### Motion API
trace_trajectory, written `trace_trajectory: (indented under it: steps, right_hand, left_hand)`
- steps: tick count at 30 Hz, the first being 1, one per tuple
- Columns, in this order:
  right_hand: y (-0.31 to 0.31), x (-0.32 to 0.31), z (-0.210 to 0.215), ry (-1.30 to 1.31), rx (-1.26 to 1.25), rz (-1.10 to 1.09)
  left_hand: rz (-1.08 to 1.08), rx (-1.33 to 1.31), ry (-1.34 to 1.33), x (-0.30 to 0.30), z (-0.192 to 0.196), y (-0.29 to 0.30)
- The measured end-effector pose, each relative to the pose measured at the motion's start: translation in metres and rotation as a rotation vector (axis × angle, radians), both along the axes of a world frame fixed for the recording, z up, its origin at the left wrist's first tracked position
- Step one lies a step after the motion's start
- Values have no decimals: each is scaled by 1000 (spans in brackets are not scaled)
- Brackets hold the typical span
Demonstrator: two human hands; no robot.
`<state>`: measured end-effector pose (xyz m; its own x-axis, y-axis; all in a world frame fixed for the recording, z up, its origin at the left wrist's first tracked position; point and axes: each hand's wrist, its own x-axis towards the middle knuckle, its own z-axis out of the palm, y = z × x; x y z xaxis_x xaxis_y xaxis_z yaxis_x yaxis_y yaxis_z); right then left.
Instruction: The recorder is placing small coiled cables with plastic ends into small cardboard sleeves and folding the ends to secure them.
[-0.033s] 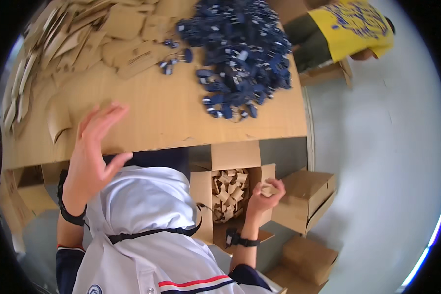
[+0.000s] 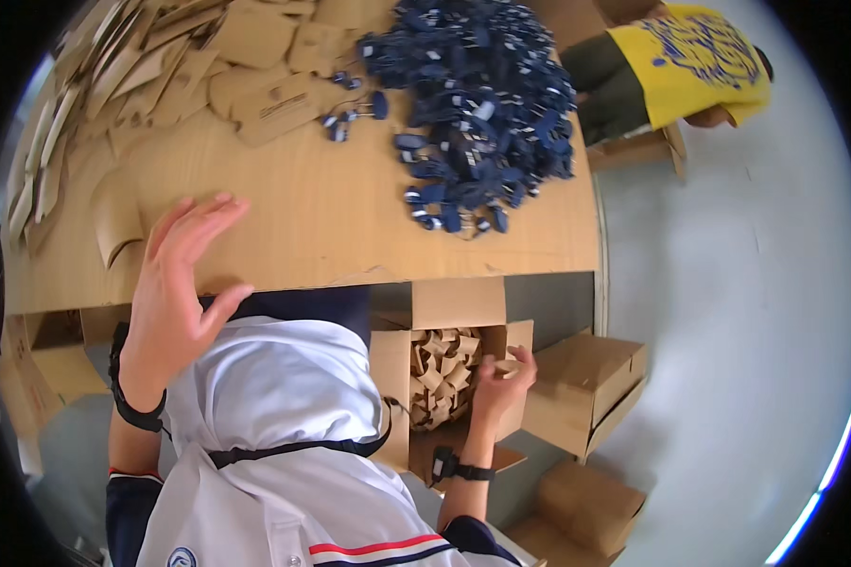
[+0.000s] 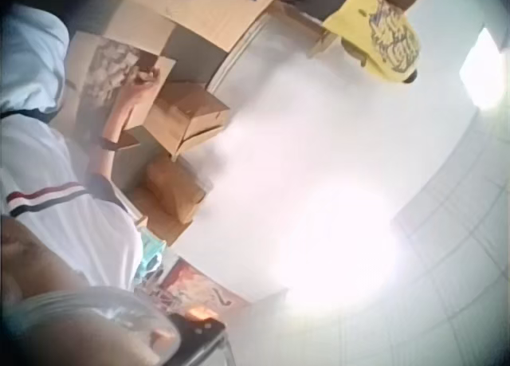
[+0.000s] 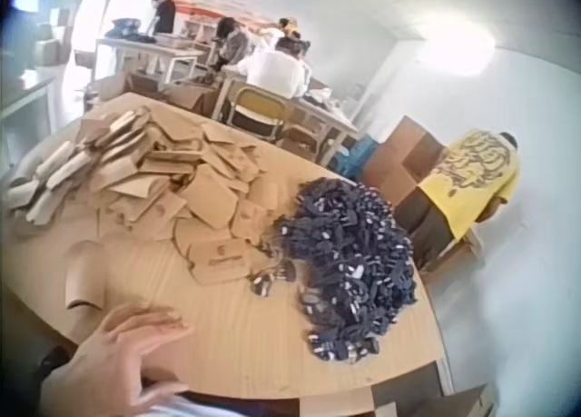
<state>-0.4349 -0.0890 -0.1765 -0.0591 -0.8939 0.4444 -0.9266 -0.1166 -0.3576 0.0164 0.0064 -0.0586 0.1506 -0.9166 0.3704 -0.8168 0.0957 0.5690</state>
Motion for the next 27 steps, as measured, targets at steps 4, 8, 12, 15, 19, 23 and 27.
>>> trace_trajectory:
  steps: [4, 8, 12, 15, 19, 23, 27]
  right_hand:
    - [-10, 16, 0, 96, -96, 73]
    - [-84, 111, 106, -21, -263, 554]
    - [-141, 241, 169, 137, -111, 1083]
    - [-195, 286, 159, 409, -46, 1309]
    - [-218, 313, 158, 567, -66, 1467]
    - [-212, 322, 149, 92, 55, 1397]
    - [-208, 319, 178, -549, -114, 1296]
  left_hand:
    - [16, -19, 39, 5, -12, 1]
    - [2, -35, -16, 5, -16, -2]
    - [43, -48, -10, 4, -20, -2]
    - [27, -129, 57, 4, -21, -4]
    - [12, -25, 114, 11, -18, 6]
    - [-38, -6, 205, 13, -6, 11]
    - [-95, 113, 152, 12, 50, 29]
